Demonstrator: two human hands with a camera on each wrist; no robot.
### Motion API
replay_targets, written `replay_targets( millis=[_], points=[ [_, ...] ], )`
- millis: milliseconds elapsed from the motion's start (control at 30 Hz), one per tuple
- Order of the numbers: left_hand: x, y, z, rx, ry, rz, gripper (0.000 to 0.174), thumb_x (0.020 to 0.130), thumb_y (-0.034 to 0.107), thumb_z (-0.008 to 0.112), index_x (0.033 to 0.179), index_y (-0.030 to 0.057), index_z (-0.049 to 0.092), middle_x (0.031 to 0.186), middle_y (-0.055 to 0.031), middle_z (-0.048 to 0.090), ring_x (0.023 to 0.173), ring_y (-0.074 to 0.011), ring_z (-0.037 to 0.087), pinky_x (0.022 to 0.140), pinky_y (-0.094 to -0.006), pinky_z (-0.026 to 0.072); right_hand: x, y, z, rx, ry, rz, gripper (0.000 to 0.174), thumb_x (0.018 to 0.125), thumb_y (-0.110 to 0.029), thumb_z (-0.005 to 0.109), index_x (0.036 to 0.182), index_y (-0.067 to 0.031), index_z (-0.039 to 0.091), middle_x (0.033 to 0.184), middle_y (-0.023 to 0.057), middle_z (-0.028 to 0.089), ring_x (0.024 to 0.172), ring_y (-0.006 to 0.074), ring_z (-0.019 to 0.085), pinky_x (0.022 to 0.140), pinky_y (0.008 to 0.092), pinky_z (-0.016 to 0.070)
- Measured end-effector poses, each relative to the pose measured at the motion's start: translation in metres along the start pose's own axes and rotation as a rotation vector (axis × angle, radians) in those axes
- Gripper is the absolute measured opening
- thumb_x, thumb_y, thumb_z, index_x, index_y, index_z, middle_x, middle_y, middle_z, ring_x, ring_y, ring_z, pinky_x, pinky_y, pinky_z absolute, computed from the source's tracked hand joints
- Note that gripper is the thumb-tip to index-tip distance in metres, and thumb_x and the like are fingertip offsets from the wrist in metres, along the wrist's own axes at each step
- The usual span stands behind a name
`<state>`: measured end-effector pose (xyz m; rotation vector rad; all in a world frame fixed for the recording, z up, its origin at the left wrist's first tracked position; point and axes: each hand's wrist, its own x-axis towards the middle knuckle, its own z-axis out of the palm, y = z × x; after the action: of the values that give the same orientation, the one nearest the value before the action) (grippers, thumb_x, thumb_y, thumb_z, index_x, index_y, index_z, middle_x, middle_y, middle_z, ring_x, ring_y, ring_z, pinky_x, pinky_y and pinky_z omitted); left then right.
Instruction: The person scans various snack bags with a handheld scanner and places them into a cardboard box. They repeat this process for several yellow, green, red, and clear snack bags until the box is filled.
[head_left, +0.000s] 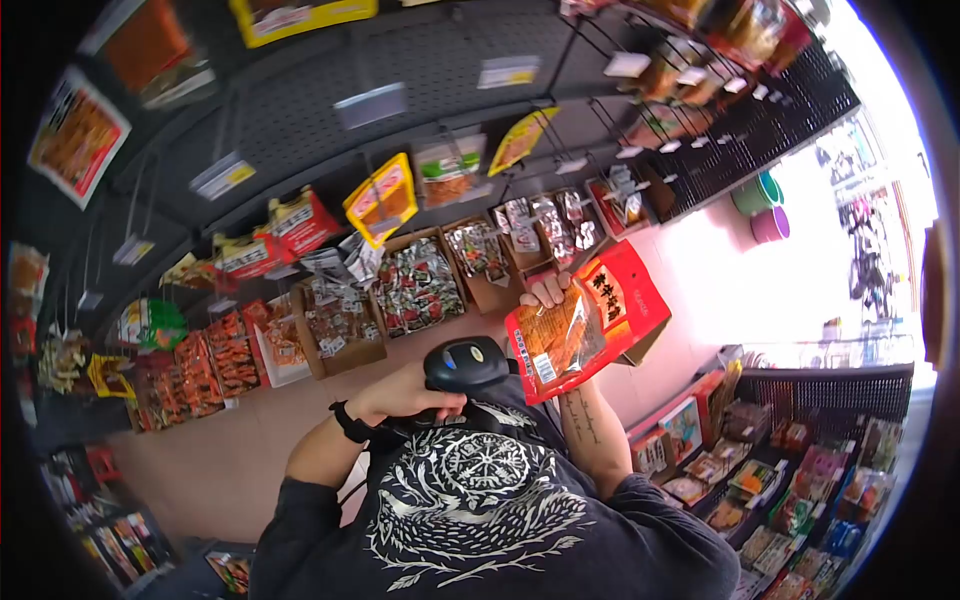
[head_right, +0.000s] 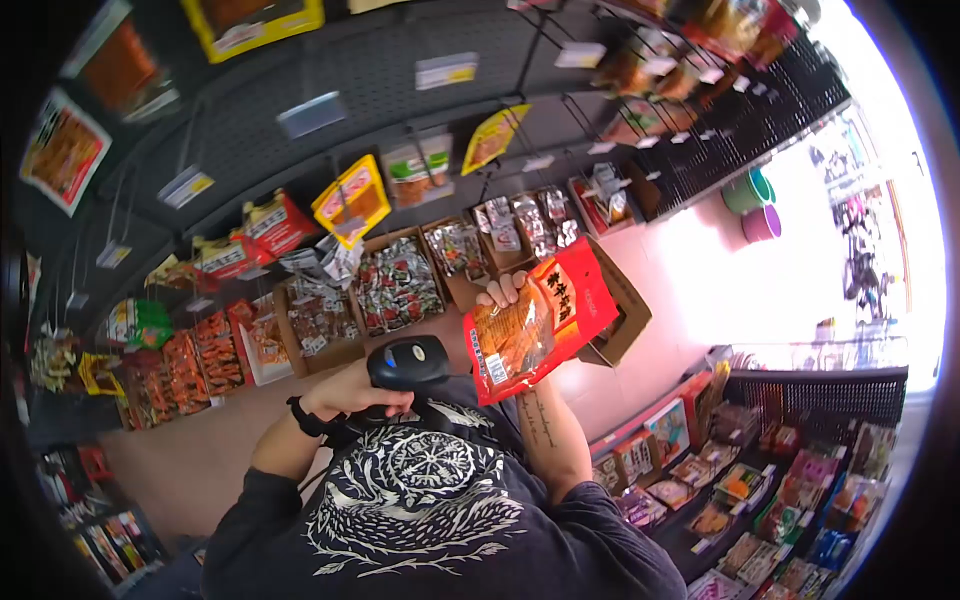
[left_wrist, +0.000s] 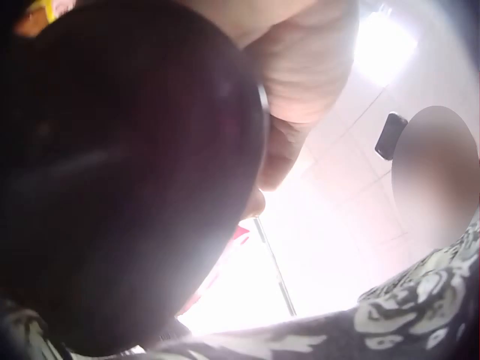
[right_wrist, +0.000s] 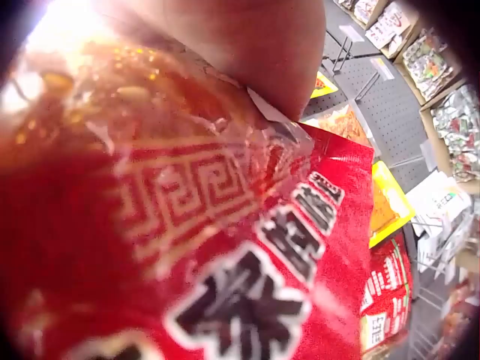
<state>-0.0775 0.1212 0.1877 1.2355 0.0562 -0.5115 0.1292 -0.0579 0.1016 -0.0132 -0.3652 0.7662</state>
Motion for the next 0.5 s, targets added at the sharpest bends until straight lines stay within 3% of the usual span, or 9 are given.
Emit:
replay_targets(
  millis=[233,400,500],
  points=[
    [0.087,0.024,0.033,0.091,-0.134,-0.162,0.012,0.087,0.011,0.065,0.091,0.0015,0.060,0.075,-0.0023,0.062,0.061,-0.0064,0.054,0.060,-0.0235,0.0448,-0.029,-0.101,-0.024,-0.046,0.169,-0.100,0.020,0.093,-0.026,0.054,0.101,-0.0096,0.048,0.083,-0.0018,0.040,0.080,0.0116,0.040,0.083,0.0291,0.0349],
    [0.146,0.021,0.057,0.145,-0.121,-0.242,0.012,0.087,0.013,0.065,0.087,0.0018,0.062,0.075,-0.0020,0.062,0.062,-0.0063,0.054,0.062,-0.0237,0.0443,-0.043,-0.166,-0.055,-0.040,0.239,-0.193,0.020,0.095,-0.026,0.049,0.103,-0.0082,0.051,0.079,-0.0007,0.042,0.076,0.0126,0.042,0.081,0.0302,0.0377],
    [0.174,0.021,0.070,0.118,-0.078,-0.282,0.012,0.088,0.013,0.065,0.088,0.0017,0.062,0.076,-0.0025,0.062,0.062,-0.0069,0.054,0.062,-0.0236,0.0443,-0.044,-0.211,-0.079,0.025,0.212,-0.145,0.020,0.095,-0.025,0.049,0.103,-0.0068,0.051,0.077,-0.0001,0.043,0.074,0.0132,0.043,0.079,0.0308,0.0389]
  ],
)
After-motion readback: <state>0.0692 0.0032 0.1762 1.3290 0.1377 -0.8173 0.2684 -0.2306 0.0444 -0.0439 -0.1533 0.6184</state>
